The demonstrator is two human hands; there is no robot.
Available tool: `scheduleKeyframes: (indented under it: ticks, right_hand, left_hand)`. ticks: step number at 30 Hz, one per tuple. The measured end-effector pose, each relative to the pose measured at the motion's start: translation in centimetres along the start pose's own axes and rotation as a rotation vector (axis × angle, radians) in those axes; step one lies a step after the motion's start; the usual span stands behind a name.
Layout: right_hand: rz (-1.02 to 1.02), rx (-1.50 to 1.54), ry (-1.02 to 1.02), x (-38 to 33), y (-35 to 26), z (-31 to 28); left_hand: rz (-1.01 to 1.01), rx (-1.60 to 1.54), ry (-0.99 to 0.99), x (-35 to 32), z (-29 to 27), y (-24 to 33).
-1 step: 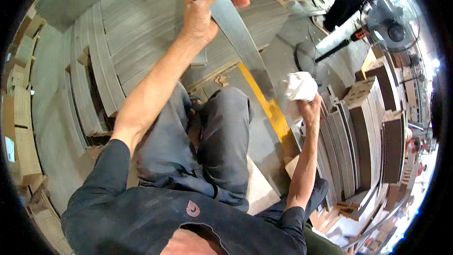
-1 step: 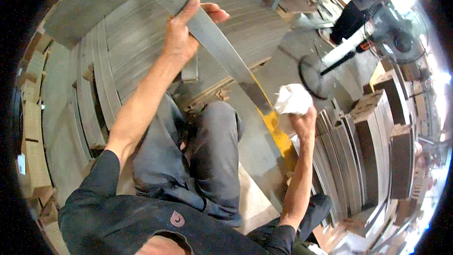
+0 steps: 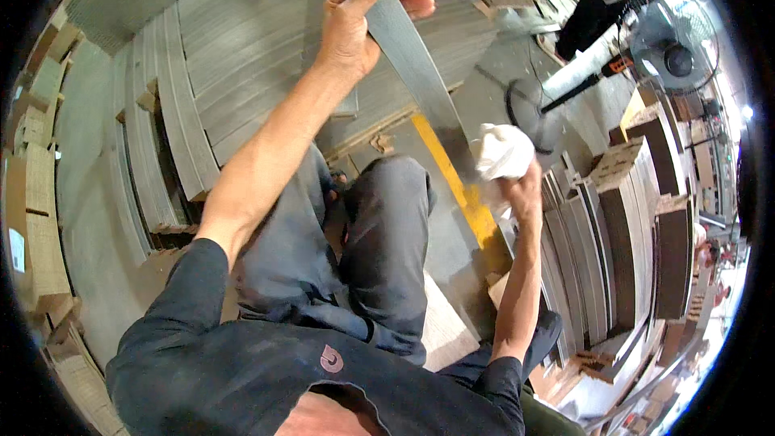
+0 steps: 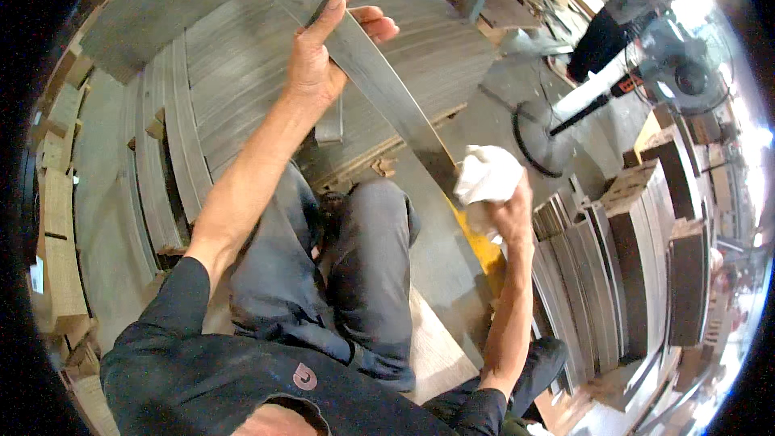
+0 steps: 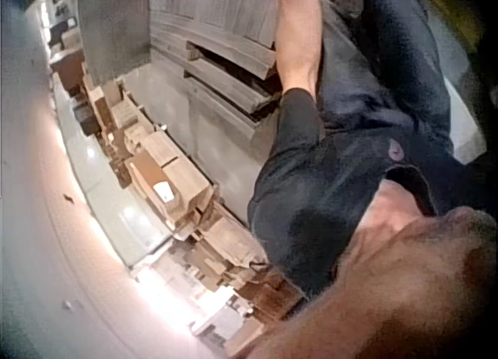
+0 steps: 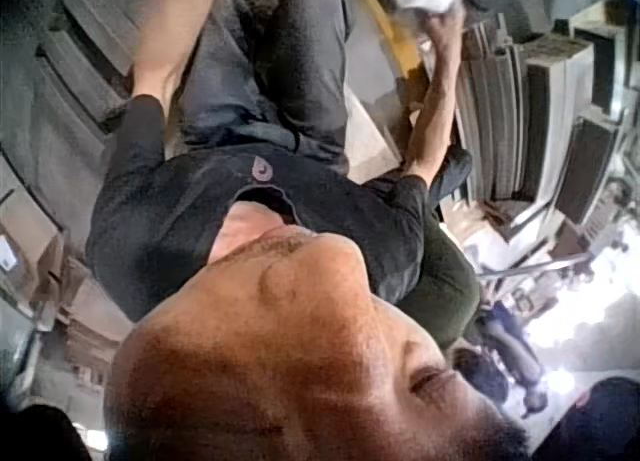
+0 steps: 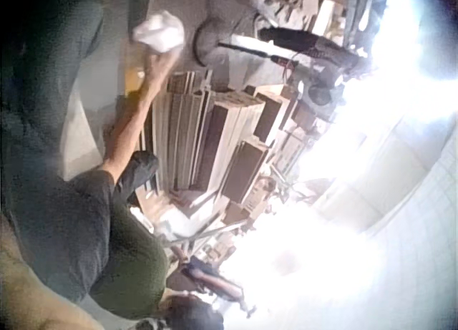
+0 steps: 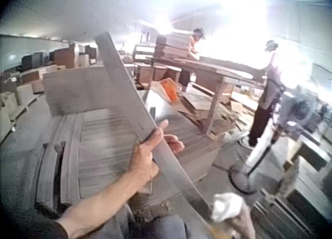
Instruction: The person picks up thin wooden slats from a stack, sits on the floor, and wipes each slat with a white cloth one by one.
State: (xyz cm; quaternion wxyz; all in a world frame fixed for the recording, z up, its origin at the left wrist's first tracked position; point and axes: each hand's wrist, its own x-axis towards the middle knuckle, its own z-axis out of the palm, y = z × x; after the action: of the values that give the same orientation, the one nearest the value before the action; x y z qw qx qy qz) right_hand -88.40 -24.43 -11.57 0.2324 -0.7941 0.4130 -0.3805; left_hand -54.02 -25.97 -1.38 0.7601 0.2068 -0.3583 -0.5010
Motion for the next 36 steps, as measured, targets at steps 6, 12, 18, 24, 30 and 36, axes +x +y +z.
scheduleKeyframes:
  ticks: [6, 12, 18, 24, 30, 36]
  right_hand:
    - [0.219, 0.208, -0.091, -4.3, 0.5, 0.8]
    - [0.235, 0.313, 0.097, -3.0, -12.8, 1.6]
    - [0.144, 0.281, 0.146, -0.7, -15.5, 10.0]
    - [0.305, 0.568, 0.331, -1.1, -13.1, 11.4]
    - [0.329, 0.638, 0.194, -0.9, -11.4, 13.0]
    - [0.393, 0.625, 0.057, -0.4, -12.1, 13.0]
  left_hand:
    - [0.099, -0.241, 0.17, 1.8, -2.2, 2.5]
    - [0.238, 0.369, 0.468, 0.4, 0.5, -3.7]
    - [0.281, 0.965, 0.511, 3.0, -4.6, -5.9]
    - [0.044, 1.234, 0.439, 7.6, -10.0, -1.0]
    - [-0.058, 1.325, 0.433, 9.8, -13.4, -3.3]
    - [-0.188, 1.489, 0.417, 10.9, -14.4, -5.1]
